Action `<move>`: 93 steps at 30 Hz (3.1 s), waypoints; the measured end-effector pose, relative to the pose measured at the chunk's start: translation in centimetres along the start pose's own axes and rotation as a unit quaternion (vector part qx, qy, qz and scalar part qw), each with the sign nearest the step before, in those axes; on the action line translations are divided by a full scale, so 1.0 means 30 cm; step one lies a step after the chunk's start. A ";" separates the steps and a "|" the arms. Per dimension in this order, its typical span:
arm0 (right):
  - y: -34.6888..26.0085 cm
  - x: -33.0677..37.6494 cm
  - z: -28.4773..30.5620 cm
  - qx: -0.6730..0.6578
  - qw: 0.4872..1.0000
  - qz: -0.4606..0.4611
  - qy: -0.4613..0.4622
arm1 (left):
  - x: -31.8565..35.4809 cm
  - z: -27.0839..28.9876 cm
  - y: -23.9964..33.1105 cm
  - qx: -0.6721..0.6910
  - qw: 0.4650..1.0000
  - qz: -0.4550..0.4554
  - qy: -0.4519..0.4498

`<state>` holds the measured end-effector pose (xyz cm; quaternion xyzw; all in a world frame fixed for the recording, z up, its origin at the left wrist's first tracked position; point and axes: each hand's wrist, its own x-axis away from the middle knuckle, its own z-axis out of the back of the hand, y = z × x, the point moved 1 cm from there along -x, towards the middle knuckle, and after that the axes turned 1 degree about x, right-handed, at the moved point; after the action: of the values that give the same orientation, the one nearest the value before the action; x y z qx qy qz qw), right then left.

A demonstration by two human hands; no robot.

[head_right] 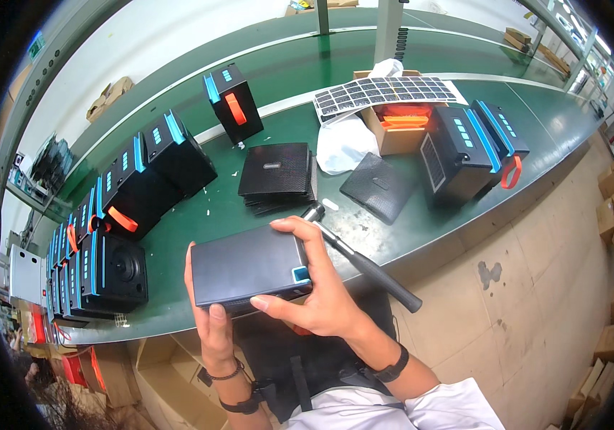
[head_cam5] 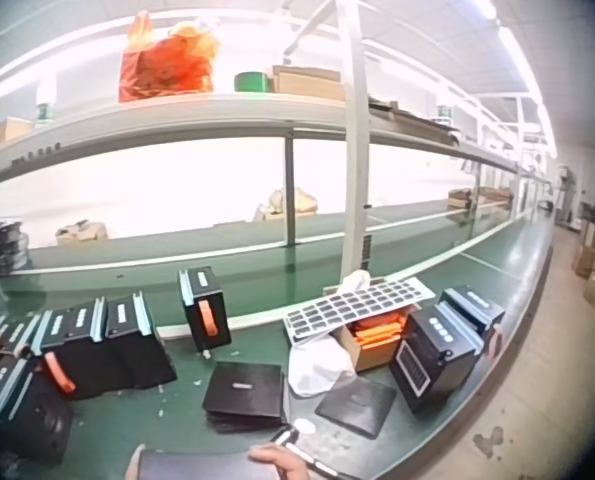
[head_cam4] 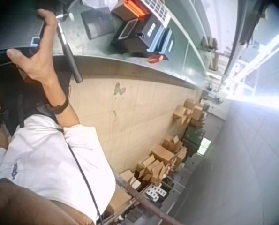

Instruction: Assembling the outer casing and front grills of portable power stations on a factory production line.

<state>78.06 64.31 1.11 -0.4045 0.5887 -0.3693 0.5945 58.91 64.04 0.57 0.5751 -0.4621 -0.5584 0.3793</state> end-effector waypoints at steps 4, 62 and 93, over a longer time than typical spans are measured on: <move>-0.003 0.001 -0.001 0.005 1.000 -0.001 0.002 | 0.000 0.006 -0.003 0.003 1.000 0.002 -0.004; -0.043 0.044 0.006 0.029 0.998 -0.048 -0.027 | -0.016 -0.029 -0.086 0.001 0.993 0.011 0.118; 0.042 0.056 0.037 0.008 1.000 0.012 0.002 | -0.015 0.036 -0.121 0.111 0.993 0.005 0.048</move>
<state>79.17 63.34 -0.75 -0.3917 0.5915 -0.3674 0.6014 58.26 65.60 -2.85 0.6377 -0.5055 -0.4730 0.3378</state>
